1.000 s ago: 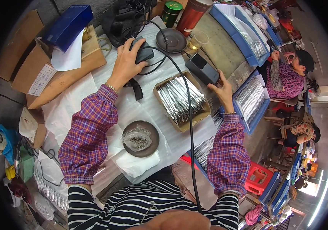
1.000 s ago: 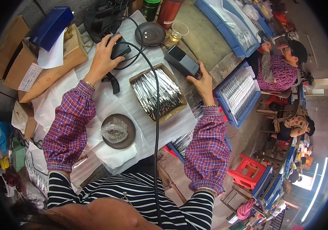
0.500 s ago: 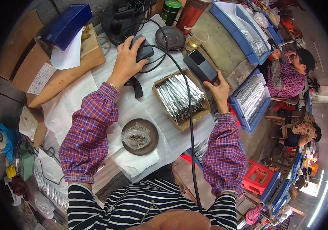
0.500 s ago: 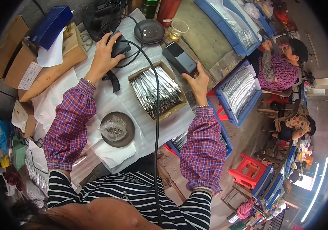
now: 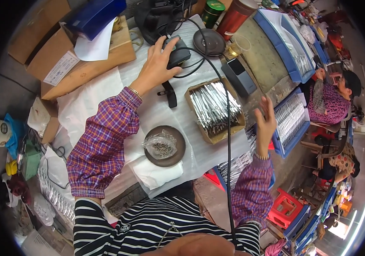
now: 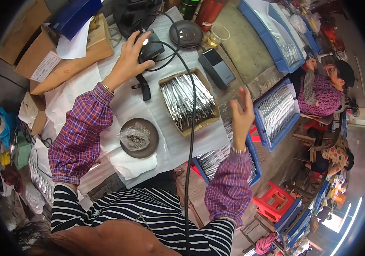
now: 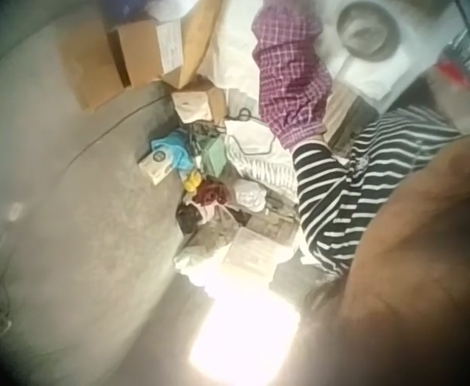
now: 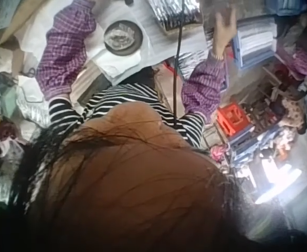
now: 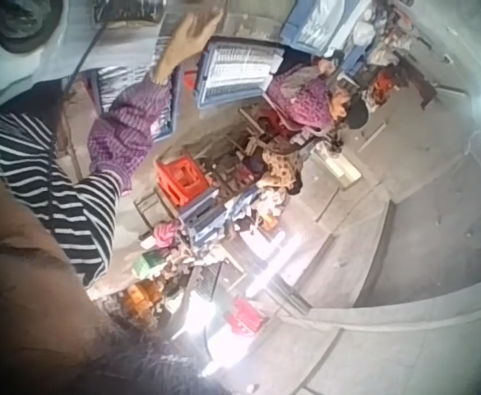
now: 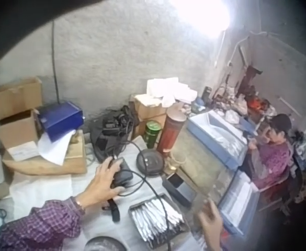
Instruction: Assembling small metal and plastic hardware components at a manufacturing workbench.
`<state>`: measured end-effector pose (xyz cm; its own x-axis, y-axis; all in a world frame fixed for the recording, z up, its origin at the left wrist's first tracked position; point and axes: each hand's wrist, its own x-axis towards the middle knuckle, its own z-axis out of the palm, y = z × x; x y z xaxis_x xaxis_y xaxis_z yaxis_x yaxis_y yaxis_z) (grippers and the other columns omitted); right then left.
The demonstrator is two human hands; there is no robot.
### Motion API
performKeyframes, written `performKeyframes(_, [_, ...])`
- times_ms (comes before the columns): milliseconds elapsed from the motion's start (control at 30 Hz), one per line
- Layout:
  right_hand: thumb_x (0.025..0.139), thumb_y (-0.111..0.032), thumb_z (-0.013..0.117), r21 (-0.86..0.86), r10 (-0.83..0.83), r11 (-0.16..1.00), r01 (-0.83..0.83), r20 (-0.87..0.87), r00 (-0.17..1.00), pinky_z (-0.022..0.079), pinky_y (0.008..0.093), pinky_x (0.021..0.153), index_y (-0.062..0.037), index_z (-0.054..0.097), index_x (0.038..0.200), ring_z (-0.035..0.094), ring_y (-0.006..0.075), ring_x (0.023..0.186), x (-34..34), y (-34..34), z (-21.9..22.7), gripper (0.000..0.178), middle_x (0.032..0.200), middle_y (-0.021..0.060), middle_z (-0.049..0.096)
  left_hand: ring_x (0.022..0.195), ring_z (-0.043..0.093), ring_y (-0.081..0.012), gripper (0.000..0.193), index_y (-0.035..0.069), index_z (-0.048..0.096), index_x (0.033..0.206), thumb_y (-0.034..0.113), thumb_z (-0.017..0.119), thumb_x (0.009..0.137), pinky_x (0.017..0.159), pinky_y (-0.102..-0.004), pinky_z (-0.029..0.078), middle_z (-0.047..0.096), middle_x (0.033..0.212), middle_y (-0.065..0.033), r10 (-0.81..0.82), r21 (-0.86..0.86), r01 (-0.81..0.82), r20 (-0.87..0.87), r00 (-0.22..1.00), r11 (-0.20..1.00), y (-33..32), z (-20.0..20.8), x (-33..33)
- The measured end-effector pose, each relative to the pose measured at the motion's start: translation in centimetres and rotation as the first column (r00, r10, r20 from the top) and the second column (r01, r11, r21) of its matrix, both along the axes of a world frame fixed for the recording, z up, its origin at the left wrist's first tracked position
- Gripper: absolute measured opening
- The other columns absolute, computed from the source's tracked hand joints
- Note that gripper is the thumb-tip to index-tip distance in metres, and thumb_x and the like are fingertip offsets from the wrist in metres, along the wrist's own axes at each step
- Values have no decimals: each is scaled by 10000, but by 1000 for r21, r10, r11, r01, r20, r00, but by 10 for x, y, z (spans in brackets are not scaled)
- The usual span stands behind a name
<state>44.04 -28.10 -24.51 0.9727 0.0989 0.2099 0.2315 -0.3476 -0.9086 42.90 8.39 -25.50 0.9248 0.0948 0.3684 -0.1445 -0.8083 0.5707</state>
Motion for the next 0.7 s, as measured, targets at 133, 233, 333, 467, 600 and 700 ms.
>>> performKeyframes(133, [797, 44, 616, -90, 13, 996, -5, 98, 995, 500, 313, 862, 34, 474, 1282, 552, 208, 1069, -74, 5, 58, 506, 1179, 123, 528, 1234, 351, -459, 781, 174, 322, 1396, 210, 725, 728, 1006, -472, 372, 266, 1416, -239, -41, -32, 41, 6, 999, 999, -4, 9, -7])
performKeyframes(233, [707, 18, 698, -263, 278, 940, -218, 216, 936, 498, 326, 799, 2, 481, 1287, 558, 229, 951, -103, 16, 72, 619, 1075, 136, 531, 1214, 381, -452, 747, 155, 347, 1385, 186, 708, 731, 1003, -464, 375, 296, 1404, -226, -58, -5, 58, 17, 998, 998, 0, 12, -19])
performKeyframes(333, [669, -34, 754, -329, 421, 871, -366, 113, 900, 481, 340, 769, -12, 459, 1318, 554, 235, 903, -121, 33, 84, 713, 1092, 143, 524, 1206, 398, -435, 718, 139, 367, 1373, 172, 695, 735, 1007, -453, 372, 348, 1373, -220, -82, 19, 81, 22, 996, 997, 0, 15, -30])
performKeyframes(467, [684, 63, 677, -369, 498, 831, -415, 163, 852, 474, 310, 644, -33, 621, 1133, 588, 222, 704, -128, 56, 88, 462, 802, 97, 594, 1188, 431, -395, 678, 103, 383, 1358, 154, 675, 748, 1001, -423, 374, 417, 1330, -202, -125, 8, 125, 3, 992, 992, -3, 19, -44])
performKeyframes(600, [711, 180, 528, -150, 463, 886, -438, 247, 851, 483, 258, 566, 21, 643, 951, 614, 165, 630, -134, 60, 94, 310, 792, 103, 620, 1127, 487, -364, 610, 76, 414, 1313, 132, 658, 757, 975, -412, 387, 479, 1273, -189, -100, -11, 101, 54, 994, 995, -3, 14, -55])
performKeyframes(700, [744, 149, 558, -94, 472, 881, -464, 254, 844, 481, 253, 570, 35, 640, 933, 614, 158, 648, -140, 62, 94, 236, 790, 107, 617, 1048, 553, -342, 569, 58, 421, 1273, 110, 652, 756, 910, -394, 431, 571, 1156, -177, -1, -264, 2, 4, 1000, 965, -2, 7, -53])
